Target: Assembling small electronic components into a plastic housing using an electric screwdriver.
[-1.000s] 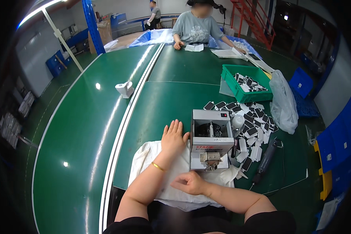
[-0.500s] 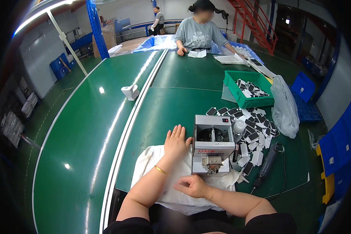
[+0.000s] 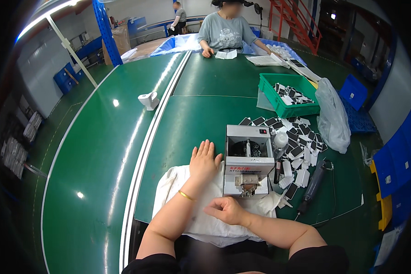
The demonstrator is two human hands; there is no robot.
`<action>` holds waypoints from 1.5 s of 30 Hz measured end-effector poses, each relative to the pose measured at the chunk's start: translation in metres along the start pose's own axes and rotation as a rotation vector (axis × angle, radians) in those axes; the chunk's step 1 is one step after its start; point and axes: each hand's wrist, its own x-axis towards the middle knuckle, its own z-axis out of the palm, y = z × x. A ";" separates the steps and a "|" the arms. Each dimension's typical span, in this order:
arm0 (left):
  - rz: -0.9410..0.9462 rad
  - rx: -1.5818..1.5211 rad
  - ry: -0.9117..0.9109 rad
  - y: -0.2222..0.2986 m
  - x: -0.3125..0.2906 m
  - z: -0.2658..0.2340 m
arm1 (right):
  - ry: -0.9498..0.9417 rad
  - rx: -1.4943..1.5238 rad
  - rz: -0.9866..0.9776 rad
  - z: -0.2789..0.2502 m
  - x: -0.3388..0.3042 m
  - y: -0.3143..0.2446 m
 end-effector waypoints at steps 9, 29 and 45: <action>0.253 -0.208 0.234 0.007 0.000 -0.015 | -0.020 0.070 0.038 0.001 0.001 0.002; 0.174 -1.042 -0.191 0.005 0.005 -0.008 | -0.001 0.086 0.069 0.002 -0.001 -0.004; 0.107 -1.036 -0.130 0.017 0.007 -0.019 | -0.134 -0.284 -0.277 0.001 -0.005 -0.008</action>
